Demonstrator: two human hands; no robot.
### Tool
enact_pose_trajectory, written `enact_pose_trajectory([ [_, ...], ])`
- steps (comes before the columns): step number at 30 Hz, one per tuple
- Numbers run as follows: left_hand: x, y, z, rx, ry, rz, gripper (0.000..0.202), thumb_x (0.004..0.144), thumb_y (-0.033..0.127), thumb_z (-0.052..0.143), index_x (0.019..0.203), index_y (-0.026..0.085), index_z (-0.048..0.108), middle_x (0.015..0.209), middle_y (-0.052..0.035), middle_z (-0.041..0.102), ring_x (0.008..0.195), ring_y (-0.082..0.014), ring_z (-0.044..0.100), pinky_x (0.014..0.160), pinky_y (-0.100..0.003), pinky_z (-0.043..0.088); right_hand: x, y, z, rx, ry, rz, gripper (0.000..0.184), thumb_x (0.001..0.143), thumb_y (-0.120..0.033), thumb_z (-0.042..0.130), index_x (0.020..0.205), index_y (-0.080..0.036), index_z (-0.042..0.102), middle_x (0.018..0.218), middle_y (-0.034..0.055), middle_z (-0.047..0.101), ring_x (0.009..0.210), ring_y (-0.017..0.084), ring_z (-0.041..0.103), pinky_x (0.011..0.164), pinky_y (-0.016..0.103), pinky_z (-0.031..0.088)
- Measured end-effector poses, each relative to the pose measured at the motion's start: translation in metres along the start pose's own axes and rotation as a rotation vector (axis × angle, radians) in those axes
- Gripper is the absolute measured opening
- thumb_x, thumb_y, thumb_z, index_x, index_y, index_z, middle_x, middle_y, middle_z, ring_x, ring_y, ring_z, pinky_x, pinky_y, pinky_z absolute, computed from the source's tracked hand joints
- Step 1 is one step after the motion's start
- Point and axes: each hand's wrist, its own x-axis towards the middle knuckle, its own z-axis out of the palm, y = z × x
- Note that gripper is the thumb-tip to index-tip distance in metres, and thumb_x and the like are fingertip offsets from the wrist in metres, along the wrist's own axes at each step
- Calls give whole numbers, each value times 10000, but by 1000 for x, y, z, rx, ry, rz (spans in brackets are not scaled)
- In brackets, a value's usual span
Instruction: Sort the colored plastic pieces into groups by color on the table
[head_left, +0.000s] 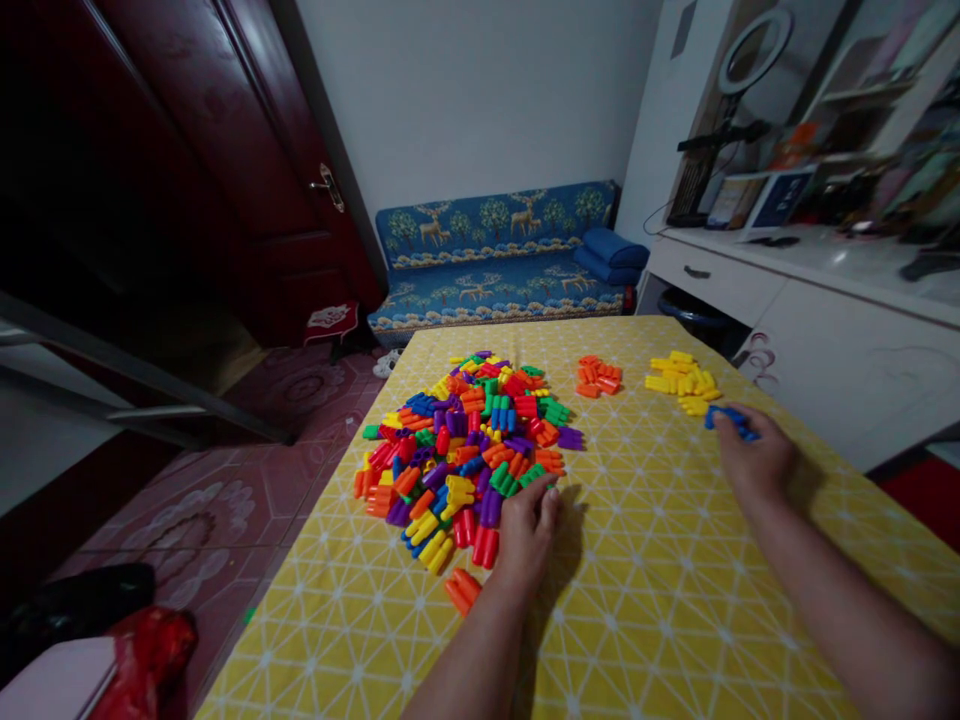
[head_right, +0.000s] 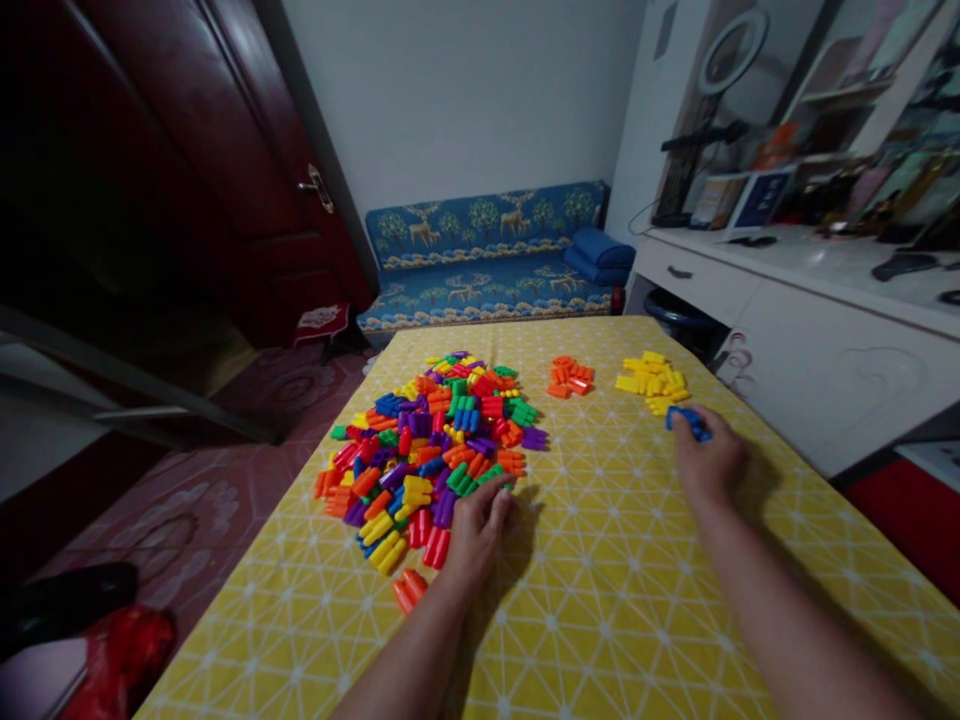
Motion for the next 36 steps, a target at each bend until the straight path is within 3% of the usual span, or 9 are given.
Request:
enact_pose_trajectory([
  [3,2,1,1,1,12,-18,403,953,400,474,1168,145,702,976,-116,755,870,-238,694,817,-376,546,36,40,-11,-294,-100,-11,422,845,-401,655,1176,-146,717,1112,275,680,1037,343,636,788,479,412],
  [8,2,1,1,17,0,-21,381,947,384,482,1150,154,709,969,-114,754,874,-236,687,813,-372,542,28,57,-8,-459,-441,-307,486,825,-449,705,1219,-166,682,1270,246,625,1176,301,569,882,448,392],
  [15,1,2,1,15,-6,-49,377,940,364,482,1135,139,713,876,-105,751,772,-219,676,742,-350,537,16,49,-9,-522,-292,-429,676,911,-524,552,1421,-84,492,1514,293,370,1434,409,289,1048,562,270],
  [18,2,3,1,26,9,-27,355,933,334,485,1103,133,723,924,-107,760,821,-224,685,780,-356,532,0,31,-11,-389,-264,-542,603,944,-516,477,1356,-81,537,1511,283,376,1443,384,295,1102,545,273],
  [22,3,6,1,21,28,-5,326,936,309,482,1053,140,735,915,-91,766,845,-222,693,793,-347,530,-61,-28,2,-92,-454,-592,474,924,-494,501,1252,-167,598,1472,198,467,1371,340,434,1075,530,395],
  [28,-2,9,-2,0,129,89,276,946,258,481,1011,158,729,940,-71,767,845,-200,701,782,-317,535,-167,-119,46,403,-605,-238,390,919,-421,483,1240,-226,587,1327,118,617,1261,240,566,1064,458,470],
  [31,-5,9,-8,72,256,229,265,954,216,458,1064,170,696,959,-79,748,853,-188,692,769,-307,535,-189,-128,56,476,-619,-102,407,918,-366,465,1286,-217,555,1322,121,623,1245,239,581,1054,464,481],
  [34,-3,13,-17,311,366,438,263,934,169,469,1107,181,667,1059,-101,714,1002,-215,651,882,-369,512,-193,-124,57,477,-627,-139,435,863,-286,507,1291,-220,551,1329,113,619,1261,247,566,1081,483,457],
  [36,1,16,-24,531,438,454,316,901,145,499,1182,184,638,1198,-119,674,1163,-259,583,1011,-461,446,-194,-122,56,468,-609,-172,463,830,-230,505,1290,-212,553,1330,114,613,1264,241,559,1087,476,456],
])
